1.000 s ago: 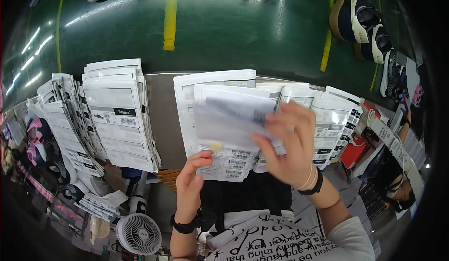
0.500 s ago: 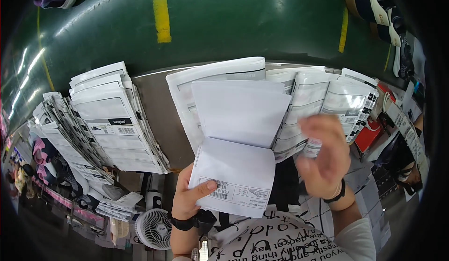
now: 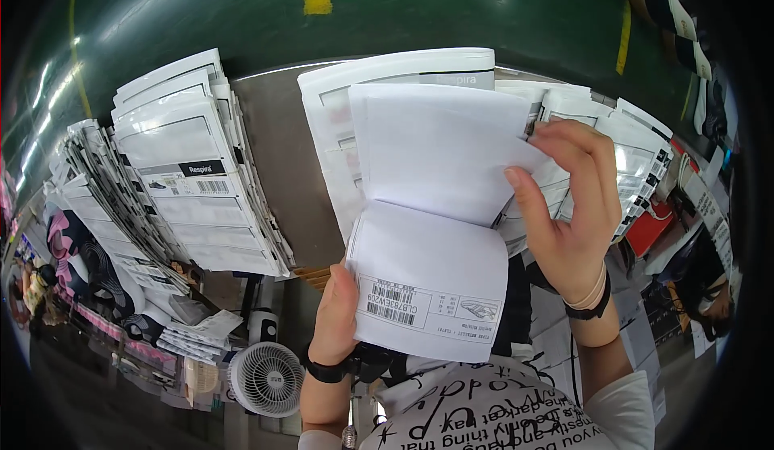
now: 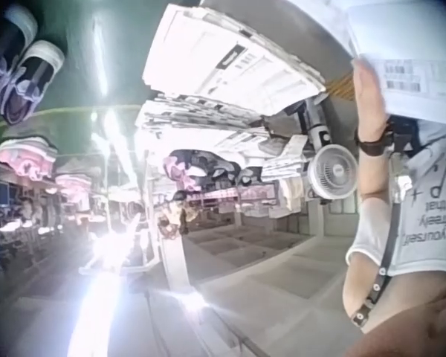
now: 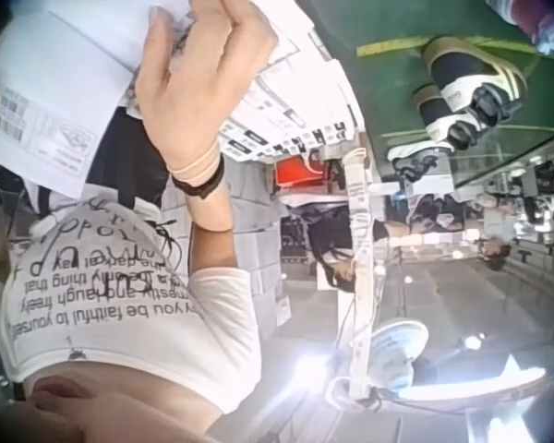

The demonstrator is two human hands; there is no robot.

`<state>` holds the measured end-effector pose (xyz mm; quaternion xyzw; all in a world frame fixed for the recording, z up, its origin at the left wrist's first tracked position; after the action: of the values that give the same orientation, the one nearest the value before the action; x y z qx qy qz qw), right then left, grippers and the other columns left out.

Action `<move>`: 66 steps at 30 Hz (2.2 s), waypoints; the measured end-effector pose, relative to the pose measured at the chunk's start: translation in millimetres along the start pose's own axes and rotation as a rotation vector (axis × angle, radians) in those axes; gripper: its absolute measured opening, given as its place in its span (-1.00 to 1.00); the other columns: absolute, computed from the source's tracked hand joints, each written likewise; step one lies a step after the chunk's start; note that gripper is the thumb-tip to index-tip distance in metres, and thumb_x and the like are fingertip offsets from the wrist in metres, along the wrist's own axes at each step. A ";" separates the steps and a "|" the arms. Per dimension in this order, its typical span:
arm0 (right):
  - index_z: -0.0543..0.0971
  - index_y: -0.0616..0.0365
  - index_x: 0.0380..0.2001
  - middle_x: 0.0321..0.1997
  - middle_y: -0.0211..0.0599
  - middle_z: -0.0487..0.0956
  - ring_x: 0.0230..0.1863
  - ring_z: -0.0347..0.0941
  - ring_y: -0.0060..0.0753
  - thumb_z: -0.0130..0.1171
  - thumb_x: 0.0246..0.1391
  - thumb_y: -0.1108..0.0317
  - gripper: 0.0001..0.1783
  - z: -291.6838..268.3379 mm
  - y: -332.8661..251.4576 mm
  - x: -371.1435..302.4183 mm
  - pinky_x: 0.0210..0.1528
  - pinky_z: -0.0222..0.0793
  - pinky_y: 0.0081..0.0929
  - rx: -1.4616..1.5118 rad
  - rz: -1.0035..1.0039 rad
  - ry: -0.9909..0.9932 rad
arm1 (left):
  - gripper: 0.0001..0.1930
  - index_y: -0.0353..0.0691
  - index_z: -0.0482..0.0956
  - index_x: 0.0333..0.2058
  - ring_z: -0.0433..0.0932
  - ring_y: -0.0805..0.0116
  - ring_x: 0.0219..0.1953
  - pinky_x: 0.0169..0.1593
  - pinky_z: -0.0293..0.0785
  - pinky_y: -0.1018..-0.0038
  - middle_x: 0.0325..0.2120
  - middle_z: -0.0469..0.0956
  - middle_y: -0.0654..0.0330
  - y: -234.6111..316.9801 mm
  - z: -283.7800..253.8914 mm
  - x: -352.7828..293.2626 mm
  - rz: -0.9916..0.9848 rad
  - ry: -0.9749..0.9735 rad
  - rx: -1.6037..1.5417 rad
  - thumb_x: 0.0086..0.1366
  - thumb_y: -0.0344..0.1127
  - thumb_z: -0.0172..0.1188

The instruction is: Sort manufactured shoes by matching them with barcode labels and placing them on a conveyor belt.

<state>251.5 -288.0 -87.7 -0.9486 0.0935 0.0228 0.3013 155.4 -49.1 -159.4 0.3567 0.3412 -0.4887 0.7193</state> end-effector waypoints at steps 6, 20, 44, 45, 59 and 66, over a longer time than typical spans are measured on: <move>0.53 0.19 -0.41 -0.21 -0.17 0.59 -0.18 0.55 -0.13 0.33 -0.18 0.49 -0.79 7.3 -44.1 -33.9 -0.23 0.52 -0.32 0.609 -0.310 -0.282 | -0.23 -0.44 0.11 0.27 0.50 0.36 0.06 0.06 0.46 0.46 0.08 0.44 0.00 -7.4 -16.9 -5.4 0.074 0.072 0.024 0.44 0.21 -0.20; 0.45 0.00 -0.52 -0.21 -0.28 0.64 -0.13 0.62 -0.14 0.24 -0.15 0.39 -0.86 10.1 -78.3 -61.0 -0.17 0.63 -0.36 0.343 -0.557 -0.356 | -0.18 -0.51 0.22 0.20 0.53 0.18 0.04 0.09 0.47 0.35 0.04 0.48 -0.12 -3.2 -7.0 -6.8 0.094 0.071 -0.103 0.05 -0.20 0.40; 0.58 0.25 -0.41 -0.24 -0.23 0.56 -0.18 0.53 -0.25 0.22 -0.10 0.41 -0.85 -2.5 -76.9 -63.4 -0.06 0.60 -0.39 0.534 -0.536 -0.303 | -0.03 -0.17 -0.05 0.35 0.39 0.24 0.18 0.18 0.38 0.38 0.20 0.30 0.02 19.1 -6.2 -3.2 0.421 0.121 0.018 0.02 -0.50 0.34; 0.58 0.25 -0.41 -0.24 -0.23 0.56 -0.18 0.53 -0.25 0.22 -0.10 0.41 -0.85 -2.5 -76.5 -64.2 -0.06 0.60 -0.39 0.531 -0.534 -0.302 | -0.02 -0.12 -0.05 0.35 0.39 0.24 0.18 0.19 0.38 0.38 0.21 0.29 0.03 19.3 -8.0 -4.6 0.423 0.152 -0.013 0.01 -0.54 0.35; 0.59 0.18 -0.44 -0.24 -0.32 0.58 -0.16 0.52 -0.36 0.21 -0.04 0.42 -0.92 11.5 -79.4 -74.2 -0.06 0.61 -0.46 0.516 -0.558 -0.390 | -0.22 -0.13 0.06 0.21 0.45 0.31 0.07 0.07 0.46 0.47 0.04 0.36 0.09 22.3 -3.6 0.5 0.449 -0.015 0.066 0.09 -0.49 0.32; 0.61 0.18 -0.35 -0.22 -0.31 0.56 -0.19 0.53 -0.31 0.37 -0.15 0.32 -0.74 5.9 -59.7 -58.1 -0.21 0.56 -0.45 0.653 -0.339 -0.442 | -0.32 -0.12 0.12 0.11 0.45 0.32 0.07 0.05 0.47 0.46 0.04 0.36 0.09 20.3 0.8 1.7 0.454 -0.054 0.067 0.08 -0.55 0.30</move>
<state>206.0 -227.3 -52.9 -0.7775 -0.1281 0.1451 0.5983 175.2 -45.1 -156.8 0.4348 0.2164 -0.3348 0.8075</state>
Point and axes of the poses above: each hand's wrist, its own x-axis towards the middle knuckle, its own z-axis out of the palm, y = z × x, the point moved 10 cm from there along x, towards the middle knuckle
